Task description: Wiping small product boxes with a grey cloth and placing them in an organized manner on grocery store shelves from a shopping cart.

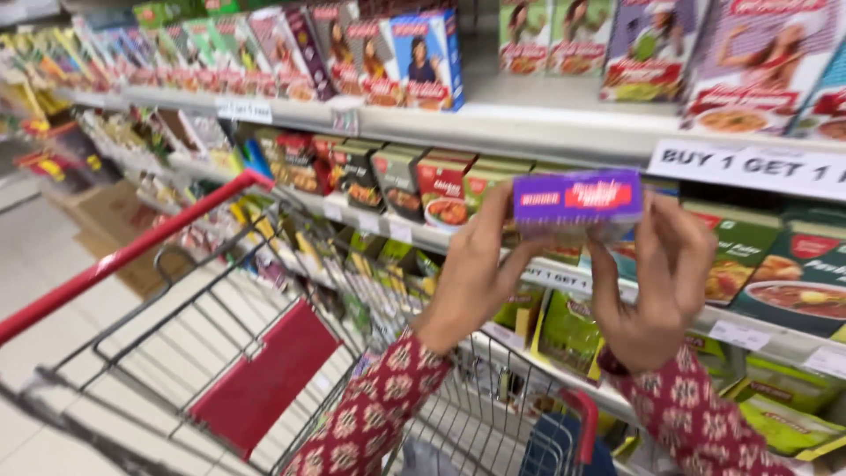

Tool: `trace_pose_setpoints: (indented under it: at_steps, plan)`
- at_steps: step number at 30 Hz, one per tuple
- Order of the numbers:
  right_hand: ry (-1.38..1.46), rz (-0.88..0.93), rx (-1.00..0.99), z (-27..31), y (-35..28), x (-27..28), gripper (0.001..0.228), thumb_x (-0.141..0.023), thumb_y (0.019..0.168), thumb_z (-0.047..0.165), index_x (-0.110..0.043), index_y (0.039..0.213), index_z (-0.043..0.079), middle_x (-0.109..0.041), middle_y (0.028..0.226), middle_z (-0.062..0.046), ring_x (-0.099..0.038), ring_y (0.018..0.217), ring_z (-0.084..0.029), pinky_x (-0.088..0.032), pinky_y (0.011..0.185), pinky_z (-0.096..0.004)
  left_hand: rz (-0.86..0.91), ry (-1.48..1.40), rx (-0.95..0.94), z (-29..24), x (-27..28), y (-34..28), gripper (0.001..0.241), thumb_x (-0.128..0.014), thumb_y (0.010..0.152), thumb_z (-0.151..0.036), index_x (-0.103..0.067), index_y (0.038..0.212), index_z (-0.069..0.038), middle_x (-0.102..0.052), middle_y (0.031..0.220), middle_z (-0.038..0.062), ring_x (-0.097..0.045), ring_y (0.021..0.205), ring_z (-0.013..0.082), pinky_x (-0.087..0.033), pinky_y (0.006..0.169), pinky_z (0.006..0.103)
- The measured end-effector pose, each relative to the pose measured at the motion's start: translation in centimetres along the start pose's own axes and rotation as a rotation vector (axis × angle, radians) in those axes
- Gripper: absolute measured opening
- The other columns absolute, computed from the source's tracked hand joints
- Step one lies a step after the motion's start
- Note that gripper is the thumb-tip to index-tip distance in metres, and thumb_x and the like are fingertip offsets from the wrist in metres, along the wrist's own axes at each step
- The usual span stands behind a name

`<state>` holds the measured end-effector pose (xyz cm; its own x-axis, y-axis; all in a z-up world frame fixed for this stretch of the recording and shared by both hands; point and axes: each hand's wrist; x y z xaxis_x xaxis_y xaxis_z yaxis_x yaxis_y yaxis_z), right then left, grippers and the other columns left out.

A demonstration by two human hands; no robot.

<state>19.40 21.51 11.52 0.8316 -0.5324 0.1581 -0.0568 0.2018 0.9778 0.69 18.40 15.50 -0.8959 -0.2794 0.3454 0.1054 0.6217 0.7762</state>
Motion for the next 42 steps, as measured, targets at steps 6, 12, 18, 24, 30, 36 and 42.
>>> trace_pose_setpoints:
  at_steps: [6,12,18,24,30,36,42]
  plan:
    - [-0.101,0.01,0.129,-3.9,6.7,-1.1,0.085,-0.078,0.099,-0.001,-0.023,0.164,-0.01,-0.032,0.161,-0.03,-0.042,0.147,-0.045,-0.044,0.119,-0.046,-0.147,0.079,-0.264,2.9,-2.8,10.9,0.06,-0.071,0.098,-0.004,-0.038,0.148,-0.003,-0.072,0.12,0.022,-0.075,0.114,0.035,-0.063,0.087,0.0402]
    - [-0.229,0.153,0.173,-6.6,9.2,-2.0,0.084,-0.073,0.093,0.005,-0.024,0.157,-0.018,-0.014,0.165,-0.039,-0.027,0.155,-0.055,-0.035,0.126,-0.051,-0.168,0.082,-0.316,8.7,-6.2,18.1,0.063,-0.072,0.092,-0.005,-0.038,0.145,0.0,-0.071,0.118,0.027,-0.073,0.106,0.0413,-0.06,0.082,0.046]
    - [-0.33,0.368,0.206,-8.2,9.6,-3.4,0.078,-0.068,0.09,0.016,-0.031,0.148,-0.022,-0.021,0.161,-0.039,-0.033,0.149,-0.049,-0.035,0.121,-0.05,-0.045,0.123,-0.08,11.6,-8.1,20.9,0.056,-0.072,0.091,-0.008,-0.042,0.137,0.003,-0.075,0.1,0.027,-0.075,0.095,0.042,-0.059,0.077,0.0475]
    - [-0.547,0.487,0.161,-8.6,10.3,-4.7,0.089,-0.061,0.091,0.048,-0.037,0.143,-0.02,-0.034,0.152,-0.04,-0.036,0.144,-0.046,-0.032,0.117,-0.049,-0.01,0.203,-0.096,13.4,-9.4,22.6,0.063,-0.069,0.09,-0.011,-0.039,0.142,0.008,-0.074,0.097,0.029,-0.072,0.094,0.0455,-0.056,0.081,0.0512]
    - [-0.655,0.53,0.089,-7.8,10.6,-5.4,0.094,-0.06,0.09,0.056,-0.038,0.143,-0.019,-0.038,0.15,-0.039,-0.038,0.142,-0.045,-0.032,0.116,-0.048,0.053,0.216,-0.003,13.4,-9.1,23.1,0.063,-0.066,0.092,-0.015,-0.04,0.146,0.005,-0.073,0.099,0.028,-0.071,0.097,0.0451,-0.055,0.085,0.0502]
    - [-0.715,0.516,0.103,-7.7,10.4,-5.7,0.094,-0.06,0.09,0.058,-0.041,0.142,-0.018,-0.039,0.15,-0.037,-0.04,0.142,-0.045,-0.032,0.116,-0.048,0.064,0.211,0.006,14.5,-9.0,23.2,0.053,-0.068,0.092,-0.019,-0.052,0.138,0.0,-0.075,0.106,0.026,-0.073,0.101,0.0415,-0.056,0.086,0.0474]
    - [-0.676,0.477,0.107,-7.3,9.8,-5.6,0.093,-0.063,0.089,0.055,-0.042,0.142,-0.019,-0.039,0.151,-0.037,-0.039,0.142,-0.045,-0.032,0.118,-0.048,0.064,0.248,-0.031,13.3,-8.2,22.1,0.056,-0.069,0.096,-0.025,-0.049,0.14,0.003,-0.074,0.109,0.027,-0.071,0.105,0.0428,-0.055,0.09,0.0469]
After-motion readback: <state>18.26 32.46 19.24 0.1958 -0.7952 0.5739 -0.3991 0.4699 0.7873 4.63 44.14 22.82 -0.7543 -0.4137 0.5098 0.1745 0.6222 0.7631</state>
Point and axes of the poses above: each hand's wrist, its own y-axis towards the middle knuckle, its own x-axis out of the back of the hand, z = x × y
